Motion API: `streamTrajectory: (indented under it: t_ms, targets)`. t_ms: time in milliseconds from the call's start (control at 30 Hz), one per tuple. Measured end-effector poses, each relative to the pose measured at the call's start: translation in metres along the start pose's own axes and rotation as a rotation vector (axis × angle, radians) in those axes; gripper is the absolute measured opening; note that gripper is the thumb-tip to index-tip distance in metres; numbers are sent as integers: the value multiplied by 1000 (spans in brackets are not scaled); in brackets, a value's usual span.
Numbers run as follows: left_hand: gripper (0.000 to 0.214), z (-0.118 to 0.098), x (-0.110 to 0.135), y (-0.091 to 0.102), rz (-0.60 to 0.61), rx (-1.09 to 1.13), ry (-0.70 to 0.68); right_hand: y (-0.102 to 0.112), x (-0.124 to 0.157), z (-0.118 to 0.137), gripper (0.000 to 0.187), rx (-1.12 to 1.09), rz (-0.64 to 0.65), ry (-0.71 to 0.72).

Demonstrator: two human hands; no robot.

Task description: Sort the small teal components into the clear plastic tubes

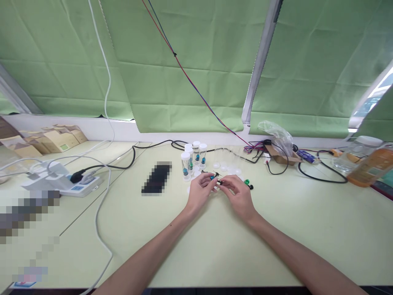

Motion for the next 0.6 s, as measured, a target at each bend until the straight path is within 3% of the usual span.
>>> streamTrajectory:
  t_ms: [267, 600]
  targets:
    - [32, 2, -2, -1, -17, 17, -57, 2, 0, 0, 12, 27, -16, 17]
    - [29, -2, 1, 1, -27, -22, -72, 2, -1, -2, 15, -7, -48, -65]
Point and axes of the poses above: each hand's wrist, its own x-axis away from the middle knuckle, its own y-axis out of the back of the hand, z = x × y, the point moved 5 cm from there along -x, towards the middle knuckle, and after that the axes turned 15 degrees about -x, right-handed, at the moved point
